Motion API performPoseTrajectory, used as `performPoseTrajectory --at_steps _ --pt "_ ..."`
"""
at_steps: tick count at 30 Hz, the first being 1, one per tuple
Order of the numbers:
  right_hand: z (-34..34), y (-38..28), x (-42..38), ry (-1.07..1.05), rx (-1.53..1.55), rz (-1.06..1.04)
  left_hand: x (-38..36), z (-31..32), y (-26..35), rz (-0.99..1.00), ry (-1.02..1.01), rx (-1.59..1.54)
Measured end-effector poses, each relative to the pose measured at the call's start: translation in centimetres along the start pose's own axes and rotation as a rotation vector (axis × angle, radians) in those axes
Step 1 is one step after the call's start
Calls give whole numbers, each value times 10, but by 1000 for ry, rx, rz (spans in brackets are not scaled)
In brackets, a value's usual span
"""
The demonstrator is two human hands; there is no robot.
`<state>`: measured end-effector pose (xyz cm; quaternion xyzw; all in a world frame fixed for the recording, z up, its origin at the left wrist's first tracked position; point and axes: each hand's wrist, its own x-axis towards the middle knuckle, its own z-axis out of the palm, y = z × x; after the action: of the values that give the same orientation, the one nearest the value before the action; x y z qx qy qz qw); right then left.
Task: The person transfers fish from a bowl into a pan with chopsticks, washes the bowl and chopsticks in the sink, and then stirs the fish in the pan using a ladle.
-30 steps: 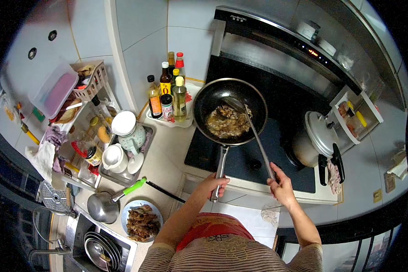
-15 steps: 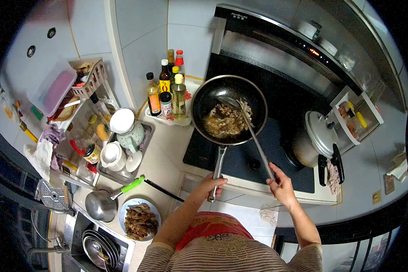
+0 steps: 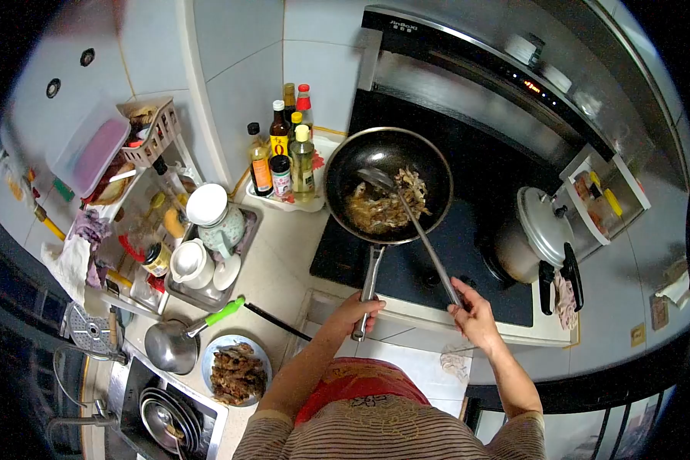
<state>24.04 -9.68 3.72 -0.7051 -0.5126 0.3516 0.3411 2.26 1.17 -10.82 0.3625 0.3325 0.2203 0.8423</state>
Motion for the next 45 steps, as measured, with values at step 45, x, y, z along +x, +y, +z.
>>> performPoseTrajectory --at_steps 45 --pt "-43 -34 9 -87 -648 -198 -1 48 43 13 -16 -208"
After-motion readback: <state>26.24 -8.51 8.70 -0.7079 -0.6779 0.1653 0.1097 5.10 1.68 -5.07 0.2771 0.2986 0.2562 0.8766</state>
